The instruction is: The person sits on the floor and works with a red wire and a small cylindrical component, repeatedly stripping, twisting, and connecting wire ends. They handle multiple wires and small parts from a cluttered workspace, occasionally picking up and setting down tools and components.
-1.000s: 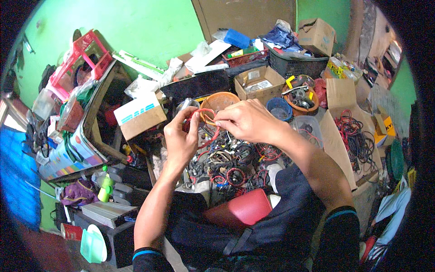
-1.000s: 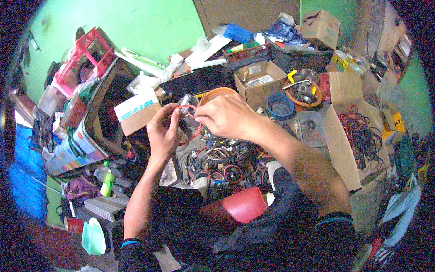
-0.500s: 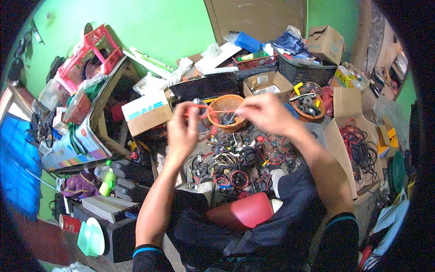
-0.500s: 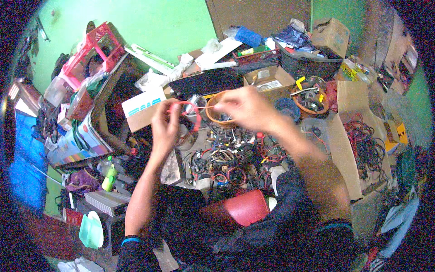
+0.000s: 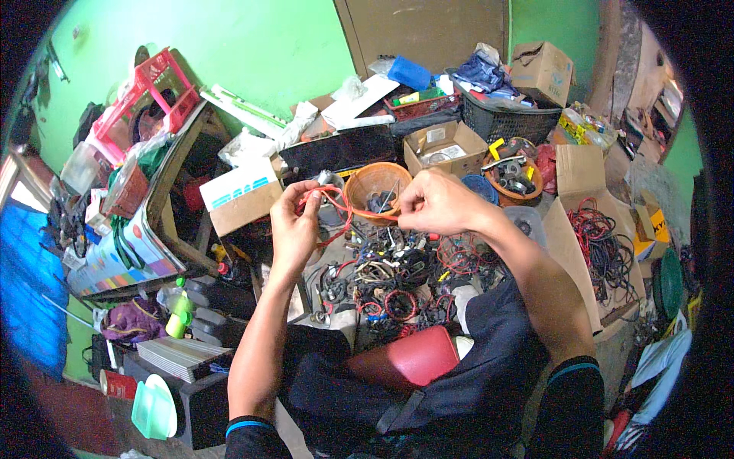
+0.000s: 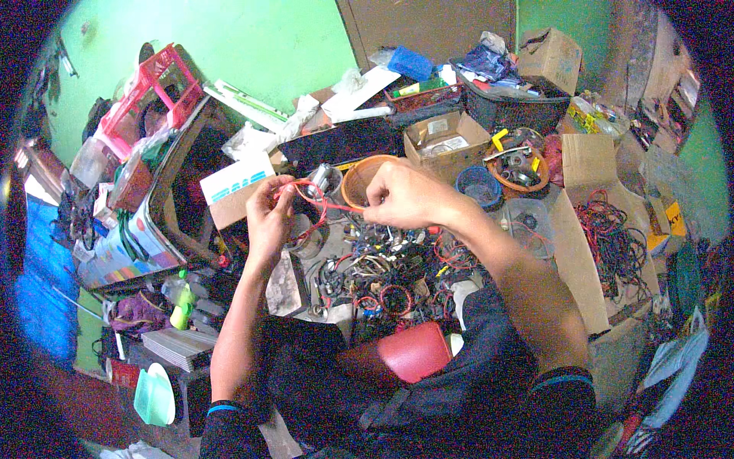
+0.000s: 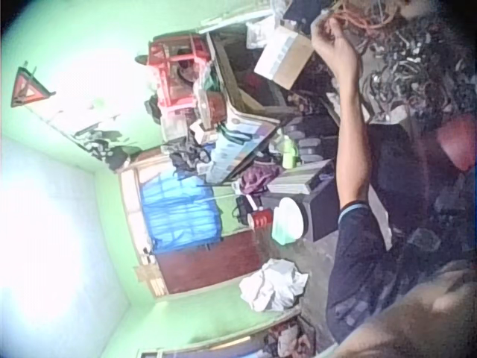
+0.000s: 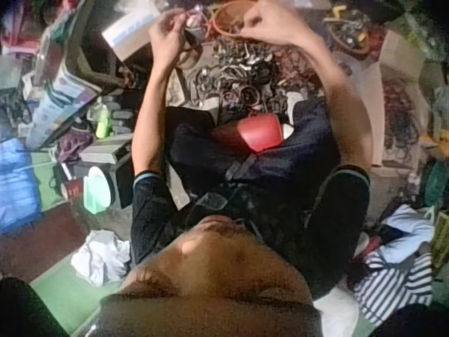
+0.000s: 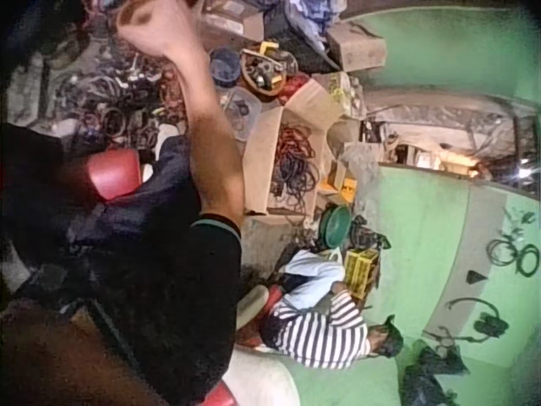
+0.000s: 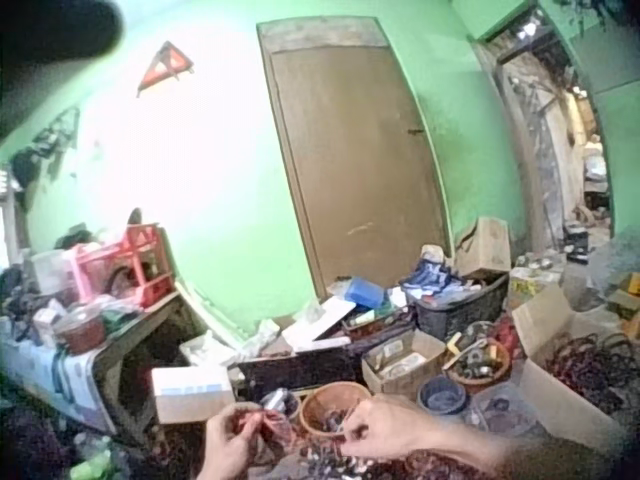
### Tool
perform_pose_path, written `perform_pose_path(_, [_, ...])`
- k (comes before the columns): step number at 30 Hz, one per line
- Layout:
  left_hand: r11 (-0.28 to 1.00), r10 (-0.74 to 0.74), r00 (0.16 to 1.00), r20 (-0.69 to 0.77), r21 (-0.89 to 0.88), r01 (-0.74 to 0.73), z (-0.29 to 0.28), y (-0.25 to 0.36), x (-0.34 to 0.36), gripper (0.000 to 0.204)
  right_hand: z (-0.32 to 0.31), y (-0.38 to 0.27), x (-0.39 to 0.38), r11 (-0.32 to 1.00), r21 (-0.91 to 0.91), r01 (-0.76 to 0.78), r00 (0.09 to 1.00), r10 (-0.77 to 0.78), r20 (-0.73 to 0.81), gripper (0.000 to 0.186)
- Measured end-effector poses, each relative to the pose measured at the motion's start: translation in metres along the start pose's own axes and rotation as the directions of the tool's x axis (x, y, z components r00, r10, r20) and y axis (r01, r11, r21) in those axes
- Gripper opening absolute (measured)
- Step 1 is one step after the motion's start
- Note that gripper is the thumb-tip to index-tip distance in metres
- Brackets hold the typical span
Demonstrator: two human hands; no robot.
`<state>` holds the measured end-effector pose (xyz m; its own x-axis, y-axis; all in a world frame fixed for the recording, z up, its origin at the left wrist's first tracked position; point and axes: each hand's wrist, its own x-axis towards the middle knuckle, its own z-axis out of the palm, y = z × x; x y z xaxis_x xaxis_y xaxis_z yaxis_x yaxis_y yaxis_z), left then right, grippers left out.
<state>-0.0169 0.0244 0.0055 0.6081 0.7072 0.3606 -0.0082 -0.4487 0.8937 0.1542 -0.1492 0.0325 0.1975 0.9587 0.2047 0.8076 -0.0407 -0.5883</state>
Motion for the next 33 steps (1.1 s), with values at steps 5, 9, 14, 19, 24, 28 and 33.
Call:
perform_pose_path(5, [1.000, -0.018, 1.000, -0.010, 0.007, 0.018, 0.003, 0.000, -0.002, 0.015, 0.014, 0.014, 0.004, 0.994, 0.049, -0.101, 0.983, 0.092, 0.158, 0.024])
perform_pose_path(9, [0.998, 0.058, 0.998, -0.023, 0.026, -0.057, 0.005, -0.001, -0.002, 0.015, 0.015, 0.010, 0.009, 0.990, 0.057, -0.132, 0.990, 0.129, 0.054, 0.026])
perform_pose_path(14, [0.996, 0.090, 0.983, 0.157, -0.003, -0.091, 0.025, 0.013, -0.016, 0.016, 0.037, 0.005, 0.017, 0.972, 0.227, 0.057, 0.992, -0.030, -0.119, 0.026])
perform_pose_path(19, [0.919, 0.302, 0.941, 0.152, 0.214, -0.330, 0.026, 0.002, -0.014, 0.015, 0.033, 0.004, 0.015, 0.939, 0.306, 0.156, 0.973, -0.093, -0.211, 0.025])
perform_pose_path(24, [0.856, 0.314, 0.946, -0.085, 0.455, -0.243, -0.024, -0.010, 0.011, 0.015, -0.020, 0.047, 0.006, 0.983, 0.171, 0.066, 0.959, -0.015, -0.284, 0.022])
perform_pose_path(28, [0.892, 0.232, 0.971, 0.057, 0.386, -0.236, -0.013, -0.021, 0.004, 0.022, -0.005, 0.028, -0.002, 0.984, 0.137, 0.113, 0.964, -0.076, -0.254, 0.023])
perform_pose_path(33, [0.959, 0.042, 0.997, 0.070, 0.277, -0.060, -0.006, -0.002, 0.005, 0.026, 0.001, 0.018, 0.007, 0.969, -0.209, 0.129, 0.759, -0.232, -0.608, 0.016])
